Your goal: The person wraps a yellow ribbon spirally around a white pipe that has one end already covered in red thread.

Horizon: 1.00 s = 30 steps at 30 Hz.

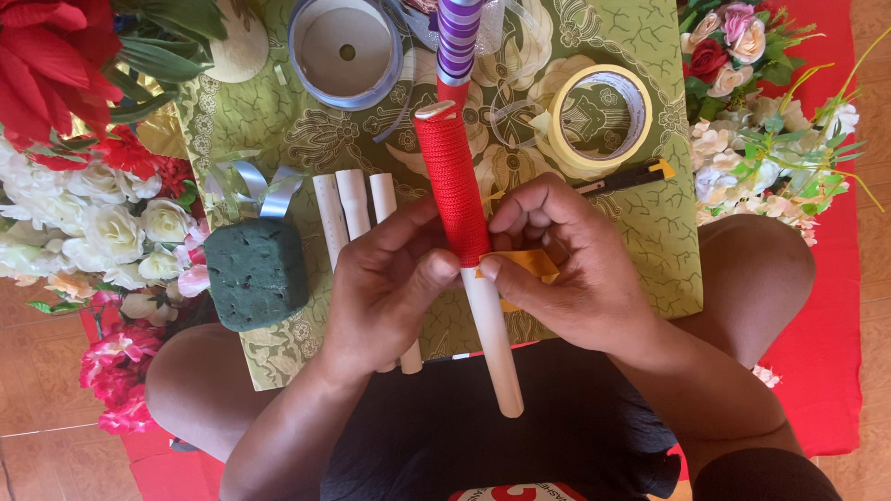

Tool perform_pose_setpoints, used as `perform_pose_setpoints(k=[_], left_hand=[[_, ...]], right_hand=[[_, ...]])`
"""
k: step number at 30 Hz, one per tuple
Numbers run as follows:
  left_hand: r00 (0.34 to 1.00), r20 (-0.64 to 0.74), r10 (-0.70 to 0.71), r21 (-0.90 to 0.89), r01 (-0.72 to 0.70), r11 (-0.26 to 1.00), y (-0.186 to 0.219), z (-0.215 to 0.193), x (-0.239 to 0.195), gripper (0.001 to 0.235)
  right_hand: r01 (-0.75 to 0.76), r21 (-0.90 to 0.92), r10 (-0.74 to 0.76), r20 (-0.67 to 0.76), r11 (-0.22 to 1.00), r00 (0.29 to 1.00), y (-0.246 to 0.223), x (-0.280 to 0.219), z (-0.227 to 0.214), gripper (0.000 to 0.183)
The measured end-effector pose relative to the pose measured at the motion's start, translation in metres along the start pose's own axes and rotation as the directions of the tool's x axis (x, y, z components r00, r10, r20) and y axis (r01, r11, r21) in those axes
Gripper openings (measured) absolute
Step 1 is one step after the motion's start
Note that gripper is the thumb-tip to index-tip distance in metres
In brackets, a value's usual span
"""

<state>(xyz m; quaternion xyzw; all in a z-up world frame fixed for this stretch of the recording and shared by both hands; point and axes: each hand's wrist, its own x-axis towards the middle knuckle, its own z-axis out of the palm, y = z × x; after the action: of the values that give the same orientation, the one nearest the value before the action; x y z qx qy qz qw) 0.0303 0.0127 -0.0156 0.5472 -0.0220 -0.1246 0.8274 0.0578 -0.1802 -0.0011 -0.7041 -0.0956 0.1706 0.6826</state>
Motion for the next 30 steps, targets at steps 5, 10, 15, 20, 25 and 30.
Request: perform_pose_setpoints(k=[5, 10, 15, 20, 25, 30], left_hand=[[1.0, 0.022, -0.003, 0.094, 0.001, 0.996, 0.012, 0.008, 0.001, 0.056], [1.0, 0.001, -0.015, 0.134, 0.015, 0.991, 0.013, 0.01, 0.002, 0.039], [1.0, 0.005, -0.006, 0.096, 0.006, 0.995, 0.01, 0.005, 0.001, 0.035], [0.999, 0.019, 0.029, 0.088, -0.031, 0.996, 0.007, 0.0, 0.0, 0.031], [0.998, -0.062, 0.032, 0.015, -0.031, 0.999, -0.005, -0.005, -0.004, 0.035], [0.997, -0.065, 0.031, -0.073, -0.035, 0.997, -0.008, -0.005, -0.006, 0.046]], right_hand=[[-0.004, 0.023, 0.004, -0.014, 1.0, 1.0, 0.002, 0.0, -0.001, 0.025], [-0.006, 0.011, 0.006, -0.004, 1.0, 1.0, 0.002, 0.001, -0.001, 0.024], [-0.011, 0.089, 0.009, 0.015, 0.996, 1.0, 0.001, 0.0, -0.001, 0.025], [-0.021, 0.138, 0.014, 0.05, 0.99, 0.999, 0.003, -0.003, -0.006, 0.029], [-0.046, 0.079, 0.045, 0.023, 0.996, 0.999, -0.001, -0.005, -0.013, 0.027], [-0.03, 0.076, 0.027, 0.035, 0.997, 0.999, -0.003, -0.005, -0.014, 0.025]])
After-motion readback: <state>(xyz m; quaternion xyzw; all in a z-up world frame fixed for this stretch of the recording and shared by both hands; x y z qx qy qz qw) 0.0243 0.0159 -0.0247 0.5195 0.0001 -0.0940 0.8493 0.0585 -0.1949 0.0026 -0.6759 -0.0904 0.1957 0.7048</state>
